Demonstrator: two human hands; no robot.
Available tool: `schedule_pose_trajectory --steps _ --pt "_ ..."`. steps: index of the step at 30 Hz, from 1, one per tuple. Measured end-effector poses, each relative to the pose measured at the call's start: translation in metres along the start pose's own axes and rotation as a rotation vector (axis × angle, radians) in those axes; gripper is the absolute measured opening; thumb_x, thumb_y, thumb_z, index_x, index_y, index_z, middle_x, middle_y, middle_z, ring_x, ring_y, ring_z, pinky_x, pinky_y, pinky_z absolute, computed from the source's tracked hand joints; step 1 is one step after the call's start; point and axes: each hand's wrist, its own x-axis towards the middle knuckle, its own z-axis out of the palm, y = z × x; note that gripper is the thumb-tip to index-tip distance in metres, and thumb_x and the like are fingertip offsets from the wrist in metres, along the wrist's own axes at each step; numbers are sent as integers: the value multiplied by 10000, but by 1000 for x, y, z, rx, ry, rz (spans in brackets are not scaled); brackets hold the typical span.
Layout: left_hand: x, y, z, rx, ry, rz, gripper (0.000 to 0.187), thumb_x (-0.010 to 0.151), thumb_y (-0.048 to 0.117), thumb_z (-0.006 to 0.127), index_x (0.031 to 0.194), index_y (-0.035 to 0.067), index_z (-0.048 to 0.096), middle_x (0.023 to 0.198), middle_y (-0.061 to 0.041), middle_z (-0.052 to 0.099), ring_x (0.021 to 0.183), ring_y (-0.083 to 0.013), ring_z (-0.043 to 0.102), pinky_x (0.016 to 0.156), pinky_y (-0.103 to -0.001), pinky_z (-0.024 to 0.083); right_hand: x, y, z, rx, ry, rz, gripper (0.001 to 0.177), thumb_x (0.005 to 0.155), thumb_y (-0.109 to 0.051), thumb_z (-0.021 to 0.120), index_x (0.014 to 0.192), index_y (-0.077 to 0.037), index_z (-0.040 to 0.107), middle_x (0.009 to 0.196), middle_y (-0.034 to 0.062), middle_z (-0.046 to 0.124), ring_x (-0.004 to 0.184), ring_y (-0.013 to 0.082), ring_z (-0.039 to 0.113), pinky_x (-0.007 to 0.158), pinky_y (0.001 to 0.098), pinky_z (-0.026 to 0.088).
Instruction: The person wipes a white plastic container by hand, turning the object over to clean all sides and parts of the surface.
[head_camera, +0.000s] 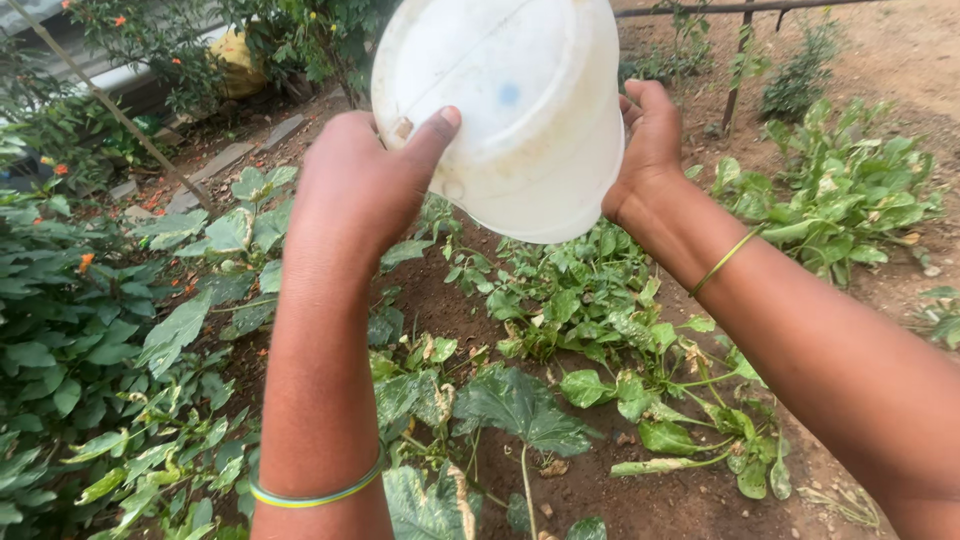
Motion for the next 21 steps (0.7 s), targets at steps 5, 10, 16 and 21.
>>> schedule_pose_trajectory --steps 5,10,16,21 --pt "2 -20 -16 64 114 179 569 840 533 731 989 -16 755 914 -192 764 836 -277 754 823 -425 563 7 20 4 0 -45 13 380 824 -422 558 1031 -114 640 1098 116 738 1069 310 720 979 598 580" --pt "0 -29 -25 7 112 180 535 816 519 717 982 12 762 884 -162 777 810 -257 775 795 -406 573 4 30 12 13 -151 -14 476 831 -407 545 1127 -52 662 1154 141 740 1107 313 718 1014 548 589" --pt "-5 -25 -23 16 113 166 543 824 516 717 1022 11 737 917 -164 768 829 -243 773 796 -406 585 1 26 16 2 -239 -45 546 841 -402 501 1176 0 657 1197 193 732 1120 339 722 1016 553 606" --pt "-4 -17 -11 13 113 148 554 835 499 725 1091 9 694 1003 -155 731 869 -236 758 794 -412 604 0 12 13 -4 -320 -88 586 864 -393 468 1236 20 653 1274 226 721 1181 355 716 1057 532 603"
